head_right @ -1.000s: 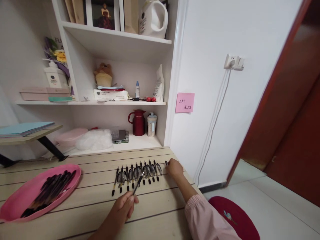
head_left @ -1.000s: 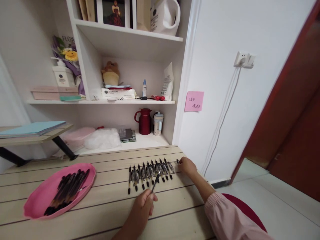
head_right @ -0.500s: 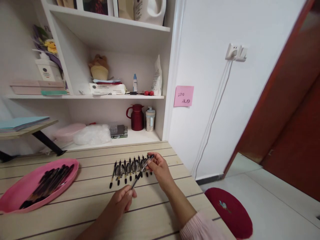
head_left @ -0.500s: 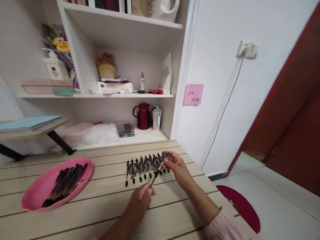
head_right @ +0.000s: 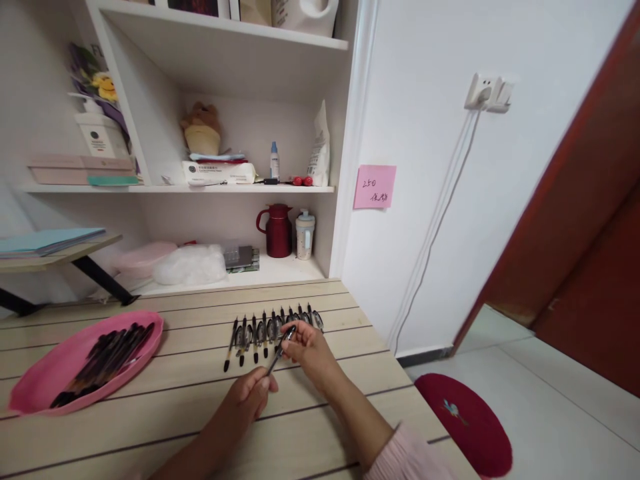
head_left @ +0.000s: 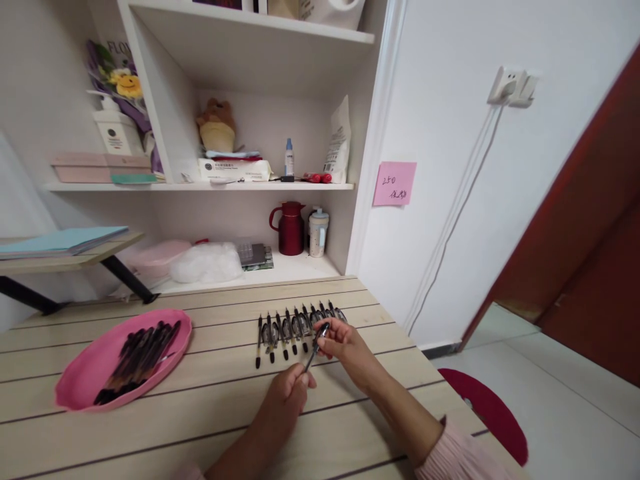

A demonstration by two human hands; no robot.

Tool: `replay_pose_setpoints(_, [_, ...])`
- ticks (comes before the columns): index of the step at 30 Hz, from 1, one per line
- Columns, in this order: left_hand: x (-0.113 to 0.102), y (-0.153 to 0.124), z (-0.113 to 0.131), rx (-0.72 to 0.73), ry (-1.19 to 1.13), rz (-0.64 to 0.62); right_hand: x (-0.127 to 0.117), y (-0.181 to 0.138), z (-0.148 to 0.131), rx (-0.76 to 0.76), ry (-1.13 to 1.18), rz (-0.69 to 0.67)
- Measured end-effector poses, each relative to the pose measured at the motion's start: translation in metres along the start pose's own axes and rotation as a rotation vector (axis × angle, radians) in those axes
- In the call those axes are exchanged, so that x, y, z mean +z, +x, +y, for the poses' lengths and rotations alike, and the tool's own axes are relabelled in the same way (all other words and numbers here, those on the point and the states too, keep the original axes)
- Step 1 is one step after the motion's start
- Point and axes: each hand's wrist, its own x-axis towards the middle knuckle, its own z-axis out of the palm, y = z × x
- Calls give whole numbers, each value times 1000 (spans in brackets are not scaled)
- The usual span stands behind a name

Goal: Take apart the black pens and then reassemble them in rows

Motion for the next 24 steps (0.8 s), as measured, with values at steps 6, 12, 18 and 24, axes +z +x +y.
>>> replay_pose_setpoints(6, [-2, 1, -2, 22, 32, 26, 6, -3, 1, -6, 9, 12])
replay_pose_setpoints(12, [-3, 5, 0, -47, -45, -18, 2, -1, 1, 15, 3, 27])
replay_pose_setpoints(18, [-18, 4, 14, 70, -109, 220, -34, 6, -2, -99, -118, 341])
replay_pose_setpoints(24, [-123, -14, 46, 96, 766, 814, -62, 17, 14, -51, -257, 480])
